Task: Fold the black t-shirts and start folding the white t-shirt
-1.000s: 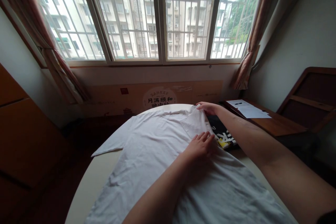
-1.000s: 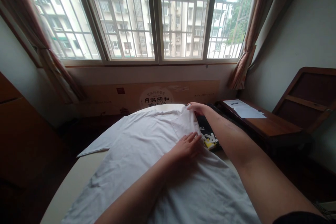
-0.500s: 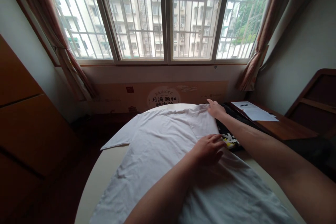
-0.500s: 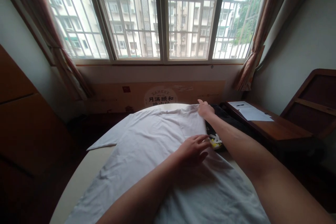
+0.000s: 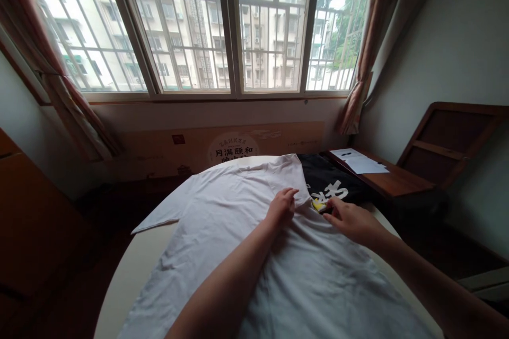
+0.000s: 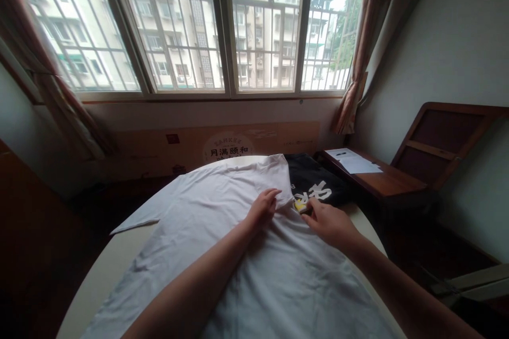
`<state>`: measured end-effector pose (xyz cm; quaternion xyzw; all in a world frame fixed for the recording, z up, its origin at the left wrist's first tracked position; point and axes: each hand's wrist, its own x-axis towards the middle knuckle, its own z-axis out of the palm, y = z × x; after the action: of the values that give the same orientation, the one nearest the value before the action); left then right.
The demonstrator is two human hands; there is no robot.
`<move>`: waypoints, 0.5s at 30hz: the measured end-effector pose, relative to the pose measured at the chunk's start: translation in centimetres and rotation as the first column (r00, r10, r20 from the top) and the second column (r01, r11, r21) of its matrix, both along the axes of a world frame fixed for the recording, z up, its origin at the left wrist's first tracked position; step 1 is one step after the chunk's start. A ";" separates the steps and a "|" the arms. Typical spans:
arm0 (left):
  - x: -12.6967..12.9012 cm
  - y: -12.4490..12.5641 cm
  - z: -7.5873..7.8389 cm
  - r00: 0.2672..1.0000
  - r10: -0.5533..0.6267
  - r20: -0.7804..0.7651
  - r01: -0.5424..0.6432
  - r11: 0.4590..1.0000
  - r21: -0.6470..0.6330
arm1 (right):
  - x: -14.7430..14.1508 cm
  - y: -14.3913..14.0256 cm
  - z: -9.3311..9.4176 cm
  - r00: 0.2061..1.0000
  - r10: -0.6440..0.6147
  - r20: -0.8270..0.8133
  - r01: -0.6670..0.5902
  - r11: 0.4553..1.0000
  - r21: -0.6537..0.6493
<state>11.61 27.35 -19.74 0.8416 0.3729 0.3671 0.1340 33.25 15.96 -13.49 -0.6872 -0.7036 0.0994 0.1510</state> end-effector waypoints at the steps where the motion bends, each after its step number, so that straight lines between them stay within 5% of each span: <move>1: 0.1 0.4 0.4 1.000 0.015 -0.014 -0.015 1.000 0.011 | 0.0 -1.4 -0.5 1.000 -0.008 0.018 0.009 0.999 -0.034; 5: 0.9 2.9 2.8 0.989 0.024 -0.145 -0.018 0.999 0.039 | 0.0 -4.3 -2.1 0.989 0.077 -0.127 -0.095 0.985 -0.142; 11: 4.0 6.7 4.9 0.950 0.001 -0.313 -0.018 0.998 -0.052 | -1.2 -5.7 -2.8 0.859 0.200 -0.471 -0.251 0.967 -0.047; 15: 5.1 8.3 4.7 0.938 0.042 -0.345 -0.089 0.989 -0.122 | 0.3 -7.2 -3.7 0.911 0.160 -0.381 -0.153 0.987 0.048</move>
<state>16.75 35.69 -15.06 0.8685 0.4423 0.1939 0.1119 33.52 8.74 -17.23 -0.5946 -0.7141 0.2376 0.2829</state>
